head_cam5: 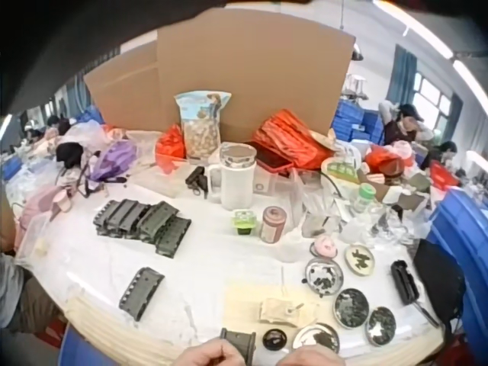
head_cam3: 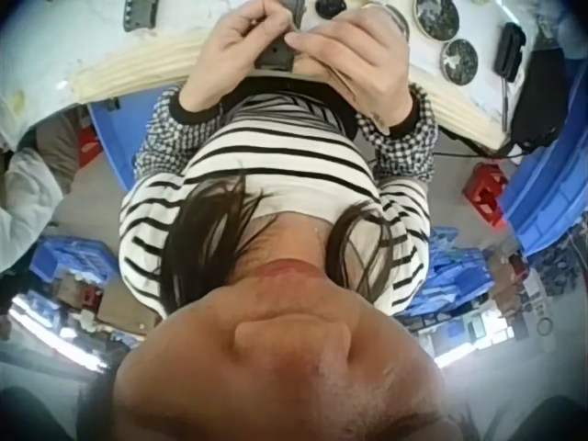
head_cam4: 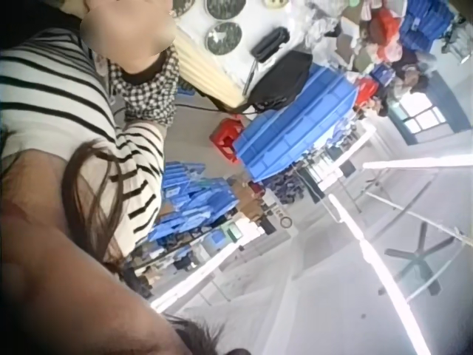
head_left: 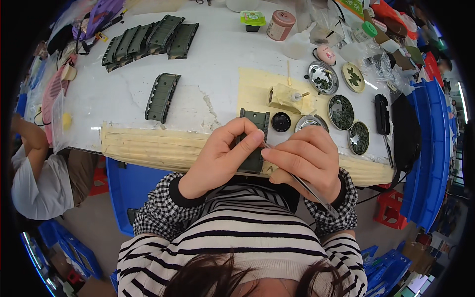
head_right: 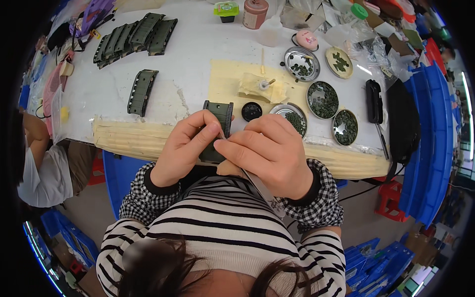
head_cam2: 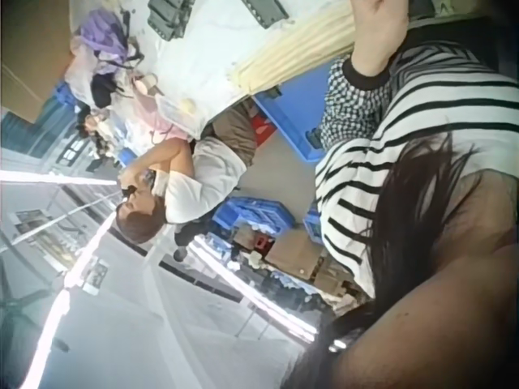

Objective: Assembling and detailing small green toy tank models at a workbench using a fine tool.

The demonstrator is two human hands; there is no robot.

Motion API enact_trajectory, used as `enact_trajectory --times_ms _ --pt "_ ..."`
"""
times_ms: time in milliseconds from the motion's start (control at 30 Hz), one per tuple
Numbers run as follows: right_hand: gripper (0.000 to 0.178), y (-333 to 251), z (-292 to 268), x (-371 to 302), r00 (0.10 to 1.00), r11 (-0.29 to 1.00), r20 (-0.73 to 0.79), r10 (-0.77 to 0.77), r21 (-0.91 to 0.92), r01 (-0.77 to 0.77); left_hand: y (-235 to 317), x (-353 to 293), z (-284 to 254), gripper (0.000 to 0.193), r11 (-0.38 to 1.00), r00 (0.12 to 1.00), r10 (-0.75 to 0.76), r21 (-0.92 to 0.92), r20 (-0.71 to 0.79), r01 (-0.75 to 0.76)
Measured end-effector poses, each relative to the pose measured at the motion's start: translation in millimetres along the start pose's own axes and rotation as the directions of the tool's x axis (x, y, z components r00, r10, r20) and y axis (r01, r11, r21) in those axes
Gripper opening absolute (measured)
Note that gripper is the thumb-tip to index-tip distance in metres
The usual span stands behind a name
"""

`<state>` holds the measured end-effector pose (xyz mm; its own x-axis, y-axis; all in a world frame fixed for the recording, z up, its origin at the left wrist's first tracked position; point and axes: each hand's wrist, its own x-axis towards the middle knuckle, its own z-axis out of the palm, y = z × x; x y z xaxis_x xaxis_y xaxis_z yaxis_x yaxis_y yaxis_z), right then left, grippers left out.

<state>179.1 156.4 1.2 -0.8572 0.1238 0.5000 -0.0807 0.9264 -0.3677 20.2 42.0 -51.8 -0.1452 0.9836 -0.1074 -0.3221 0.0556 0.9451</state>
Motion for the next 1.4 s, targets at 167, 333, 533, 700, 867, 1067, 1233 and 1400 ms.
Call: enact_trajectory --times_ms 167,333,533,700,867,1067,1233,1400 --pt "0.038 -2 1 2 1.0 1.0 -0.022 0.014 0.022 -0.013 -8 -1 -3 0.022 0.94 0.994 -0.106 -0.323 0.027 0.109" --pt "0.04 -9 8 -6 0.983 0.968 -0.086 0.165 0.203 -0.145 -5 0 2 0.023 0.849 0.991 -0.129 -0.512 0.035 0.129" --pt "0.034 -13 16 -12 0.976 0.956 -0.09 0.197 0.237 -0.171 -9 3 9 0.024 0.784 0.992 -0.128 -0.611 0.013 0.109" --pt "0.035 -13 15 -13 0.987 0.974 -0.071 0.146 0.186 -0.13 -9 1 9 0.029 0.759 0.986 -0.159 -0.632 0.051 0.155" --pt "0.037 -17 12 -12 0.98 0.964 -0.052 0.193 0.198 -0.18 -10 1 9 0.031 0.76 0.988 -0.137 -0.633 0.067 0.148" --pt "0.033 -15 12 -11 0.984 0.974 -0.065 0.166 0.169 -0.153 -6 2 13 0.025 0.758 0.989 -0.144 -0.64 0.022 0.124" --pt "0.031 -16 11 -9 0.982 0.974 -0.065 0.176 0.155 -0.164 -8 3 13 0.025 0.742 0.991 -0.129 -0.661 0.027 0.114" --pt "0.03 -15 11 -8 0.982 0.972 -0.072 0.175 0.169 -0.161 -9 2 9 0.03 0.772 0.991 -0.128 -0.622 0.05 0.131"
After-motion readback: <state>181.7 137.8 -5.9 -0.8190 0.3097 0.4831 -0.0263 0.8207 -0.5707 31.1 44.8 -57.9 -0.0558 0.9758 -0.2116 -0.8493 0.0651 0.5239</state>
